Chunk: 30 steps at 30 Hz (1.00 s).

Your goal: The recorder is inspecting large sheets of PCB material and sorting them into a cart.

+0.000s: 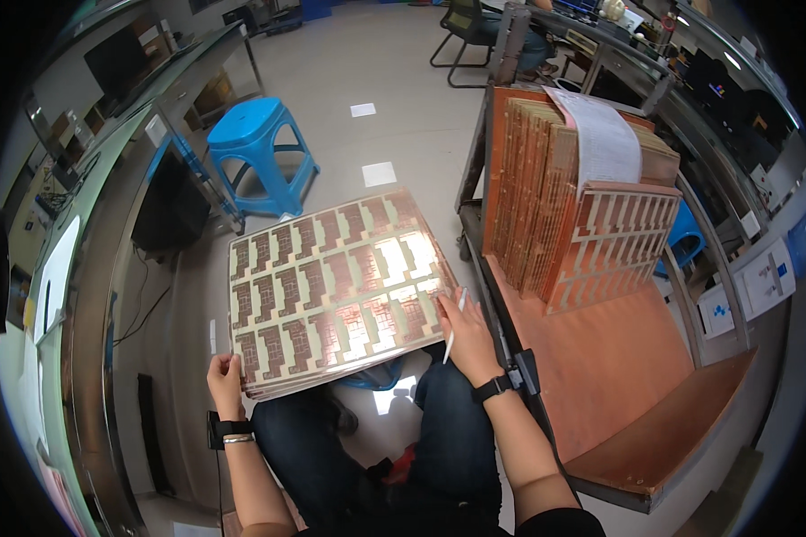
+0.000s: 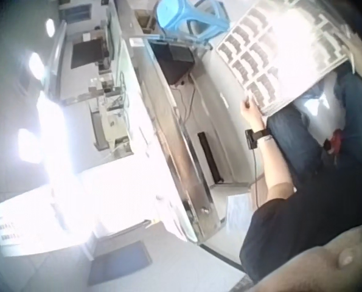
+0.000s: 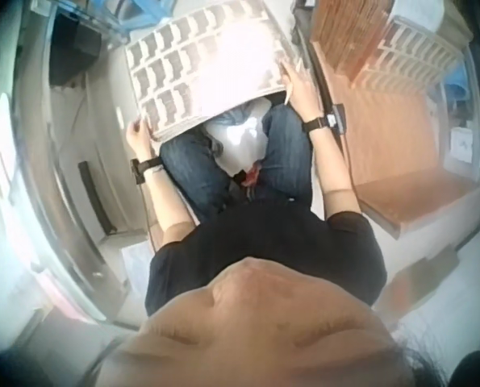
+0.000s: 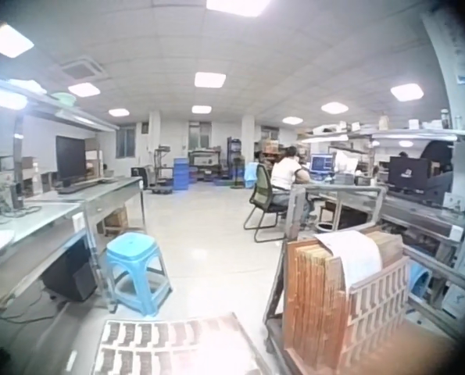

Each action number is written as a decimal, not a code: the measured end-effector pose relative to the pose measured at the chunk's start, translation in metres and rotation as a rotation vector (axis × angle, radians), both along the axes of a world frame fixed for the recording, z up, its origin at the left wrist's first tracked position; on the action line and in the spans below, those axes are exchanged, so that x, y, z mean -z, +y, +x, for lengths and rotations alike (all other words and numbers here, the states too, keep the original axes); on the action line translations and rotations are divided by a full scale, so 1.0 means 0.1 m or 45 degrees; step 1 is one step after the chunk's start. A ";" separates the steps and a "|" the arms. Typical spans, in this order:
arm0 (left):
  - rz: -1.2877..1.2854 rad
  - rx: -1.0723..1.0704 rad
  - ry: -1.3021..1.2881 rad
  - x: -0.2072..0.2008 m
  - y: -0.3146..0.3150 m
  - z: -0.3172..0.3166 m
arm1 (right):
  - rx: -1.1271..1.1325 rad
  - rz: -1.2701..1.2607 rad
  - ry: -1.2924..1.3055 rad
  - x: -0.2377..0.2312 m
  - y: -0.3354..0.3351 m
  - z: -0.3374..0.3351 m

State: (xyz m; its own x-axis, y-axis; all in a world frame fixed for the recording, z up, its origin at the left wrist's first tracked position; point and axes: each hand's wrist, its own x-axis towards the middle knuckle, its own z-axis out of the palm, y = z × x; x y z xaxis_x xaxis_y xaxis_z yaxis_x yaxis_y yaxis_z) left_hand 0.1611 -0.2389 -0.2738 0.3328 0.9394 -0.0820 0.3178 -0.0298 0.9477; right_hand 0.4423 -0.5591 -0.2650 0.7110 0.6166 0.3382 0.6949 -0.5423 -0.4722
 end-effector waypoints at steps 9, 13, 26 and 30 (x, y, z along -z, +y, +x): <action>-0.487 0.158 -0.980 -0.71 -0.60 0.12 | 0.002 0.886 0.768 0.06 -0.15 0.26; -0.545 0.216 -1.075 -0.59 -0.63 0.04 | 0.130 1.328 1.451 -0.22 -0.34 0.28; -0.660 0.377 -1.092 -0.40 -0.54 -0.21 | -0.218 1.220 1.281 -0.91 -0.62 0.07; -0.700 0.367 -1.102 -0.36 -0.54 -0.21 | -0.236 1.174 1.251 -1.03 -0.63 -0.02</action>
State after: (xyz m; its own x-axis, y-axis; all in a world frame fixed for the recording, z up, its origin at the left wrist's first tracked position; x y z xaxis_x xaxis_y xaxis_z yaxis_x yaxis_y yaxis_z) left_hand 0.1397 -0.2927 -0.2383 0.6849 0.7217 -0.1000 -0.4216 0.5045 0.7535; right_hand 0.4407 -0.6218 -0.1623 0.8271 0.5560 0.0823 -0.1079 0.3008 -0.9476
